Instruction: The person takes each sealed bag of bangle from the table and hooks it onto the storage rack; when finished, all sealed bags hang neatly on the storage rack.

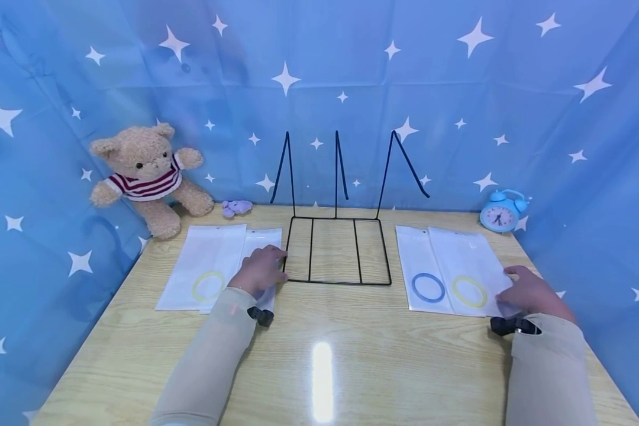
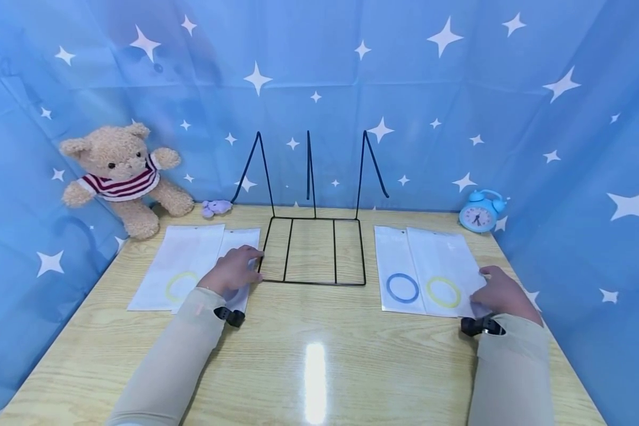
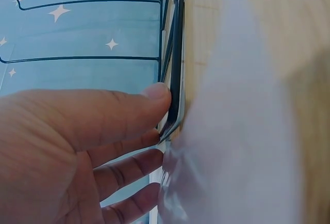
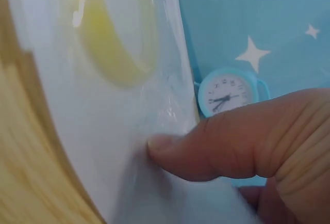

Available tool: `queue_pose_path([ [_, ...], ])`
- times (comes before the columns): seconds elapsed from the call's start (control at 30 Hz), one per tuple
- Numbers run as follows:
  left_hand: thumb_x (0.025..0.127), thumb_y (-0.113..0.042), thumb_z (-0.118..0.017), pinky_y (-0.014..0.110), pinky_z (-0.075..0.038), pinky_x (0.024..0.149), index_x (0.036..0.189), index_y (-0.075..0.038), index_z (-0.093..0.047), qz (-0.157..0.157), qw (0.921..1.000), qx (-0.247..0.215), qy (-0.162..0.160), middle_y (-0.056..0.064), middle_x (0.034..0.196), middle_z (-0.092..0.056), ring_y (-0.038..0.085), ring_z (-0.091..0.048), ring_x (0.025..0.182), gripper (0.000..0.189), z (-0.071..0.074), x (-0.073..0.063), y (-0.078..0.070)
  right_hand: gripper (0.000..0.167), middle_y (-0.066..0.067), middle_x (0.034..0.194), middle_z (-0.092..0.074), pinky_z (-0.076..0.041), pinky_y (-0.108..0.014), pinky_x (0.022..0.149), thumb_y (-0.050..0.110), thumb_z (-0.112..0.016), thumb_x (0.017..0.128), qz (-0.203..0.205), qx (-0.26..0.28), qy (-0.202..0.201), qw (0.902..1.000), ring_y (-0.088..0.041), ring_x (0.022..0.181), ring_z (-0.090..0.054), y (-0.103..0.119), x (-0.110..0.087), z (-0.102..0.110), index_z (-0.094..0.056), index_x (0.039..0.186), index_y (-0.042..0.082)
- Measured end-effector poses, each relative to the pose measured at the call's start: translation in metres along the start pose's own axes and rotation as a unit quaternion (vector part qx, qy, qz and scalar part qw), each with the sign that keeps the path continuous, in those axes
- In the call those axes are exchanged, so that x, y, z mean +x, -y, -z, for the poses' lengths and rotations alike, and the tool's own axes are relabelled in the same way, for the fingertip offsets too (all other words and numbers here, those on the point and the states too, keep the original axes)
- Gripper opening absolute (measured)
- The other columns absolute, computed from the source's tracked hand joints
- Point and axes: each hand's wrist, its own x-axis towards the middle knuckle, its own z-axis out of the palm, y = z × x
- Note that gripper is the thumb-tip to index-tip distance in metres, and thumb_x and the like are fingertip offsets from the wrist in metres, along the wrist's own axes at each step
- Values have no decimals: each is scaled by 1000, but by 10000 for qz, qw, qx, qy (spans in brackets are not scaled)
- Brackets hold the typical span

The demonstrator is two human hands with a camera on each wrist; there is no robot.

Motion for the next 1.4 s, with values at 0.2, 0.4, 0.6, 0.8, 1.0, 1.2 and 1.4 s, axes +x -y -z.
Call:
queue_pose_path([
  [0.2, 96, -27, -76, 68, -38, 113, 154, -14, -55, 17, 10000, -40, 31, 12, 160, -48, 42, -44, 145, 63, -1, 1, 2, 87, -47, 156, -14, -59, -57, 84, 11, -66, 95, 134, 134, 19, 9998, -57, 116, -44, 8, -5, 1, -17, 165, -3],
  [0.4, 97, -27, -75, 68, -37, 113, 154, -15, -55, 57, 9999, -81, 17, 11, 161, -47, 42, -43, 146, 62, -1, 0, 2, 70, -46, 162, -8, -42, -67, 95, 7, -52, 97, 507, -82, -190, 9985, -59, 126, -29, 14, -12, 5, -31, 163, 0],
  [0.6, 96, -27, -75, 69, -36, 113, 153, -14, -56, -5, 10000, -93, 8, 12, 161, -48, 43, -44, 146, 61, -1, -2, 2, 69, -45, 162, -10, -40, -61, 89, 4, -44, 96, 682, 225, -553, 9959, -58, 124, -29, 18, -18, 2, -32, 163, 3],
  [0.8, 96, -26, -75, 69, -36, 114, 153, -14, -57, 8, 9999, -118, 14, 12, 160, -48, 44, -44, 145, 61, -2, -3, 2, 60, -37, 169, -11, -37, -60, 89, 10, -42, 102, 1206, 520, -1177, 9843, -59, 137, -26, 26, -28, 0, -41, 162, 11],
  [1.0, 96, -26, -76, 70, -37, 113, 153, -13, -57, -55, 9999, -110, -16, 13, 160, -48, 44, -45, 145, 61, 0, -7, -1, 54, -26, 172, -21, -41, -40, 79, 18, -45, 108, 1646, 937, -1496, 9704, -48, 130, -36, 34, -34, -2, -44, 162, 18],
  [1.2, 96, -25, -76, 69, -37, 113, 152, -13, -57, -47, 9999, -136, -51, 13, 160, -49, 43, -45, 145, 61, 2, -8, -3, 50, -22, 171, -27, -43, -19, 73, 23, -53, 109, 1863, 1330, -1759, 9574, -40, 130, -38, 38, -40, 0, -52, 158, 21],
  [1.4, 96, -25, -76, 69, -37, 113, 153, -13, -57, -49, 9999, -103, -36, 13, 160, -49, 43, -45, 144, 61, 2, -8, -3, 47, -14, 167, -38, -45, -11, 79, 24, -59, 108, 2095, 1508, -1959, 9460, -20, 128, -46, 41, -45, 0, -57, 154, 23],
])
